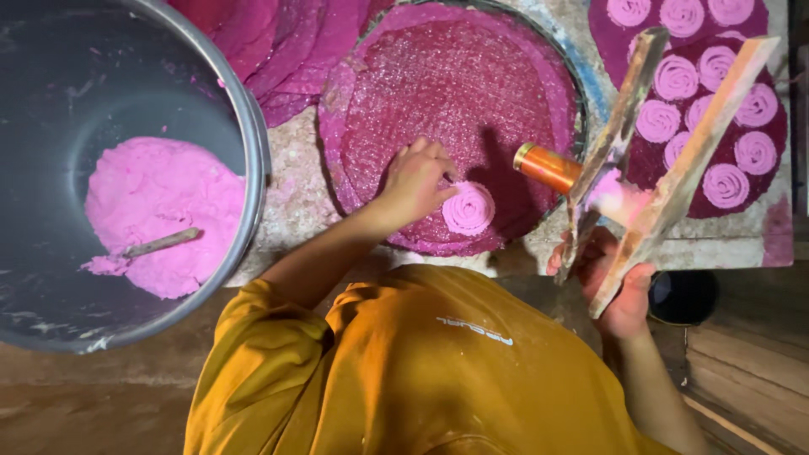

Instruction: The person scoops pink dough from a large metal bowl and uses a wooden press tool to form rose-shaped portions onto a flat purple dough base. The person repeatedly loads the press, extrudes the dough, and arranges the formed pieces in rows on the base.

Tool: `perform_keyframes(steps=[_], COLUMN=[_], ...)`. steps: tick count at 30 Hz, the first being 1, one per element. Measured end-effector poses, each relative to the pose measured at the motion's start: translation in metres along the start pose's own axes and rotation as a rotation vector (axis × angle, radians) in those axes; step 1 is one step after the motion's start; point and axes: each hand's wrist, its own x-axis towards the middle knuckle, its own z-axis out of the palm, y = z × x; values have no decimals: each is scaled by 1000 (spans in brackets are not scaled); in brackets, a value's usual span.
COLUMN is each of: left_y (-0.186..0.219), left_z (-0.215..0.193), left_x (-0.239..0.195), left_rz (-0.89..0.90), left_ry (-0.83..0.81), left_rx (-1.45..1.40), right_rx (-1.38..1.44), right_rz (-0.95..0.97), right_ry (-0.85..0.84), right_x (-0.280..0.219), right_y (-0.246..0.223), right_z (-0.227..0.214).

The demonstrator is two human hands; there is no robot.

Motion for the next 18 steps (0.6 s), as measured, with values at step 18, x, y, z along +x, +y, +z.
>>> perform_keyframes(steps=[18], left_y=[-16], left_z=[0], left_x=[4], left_rz=[-196], left_ry=[-42], left_rx=[-199], right_rx=[65], right_rz=[-50], right_ry=[-23], right_x=[-5], right_y=[12], right_z=[-12])
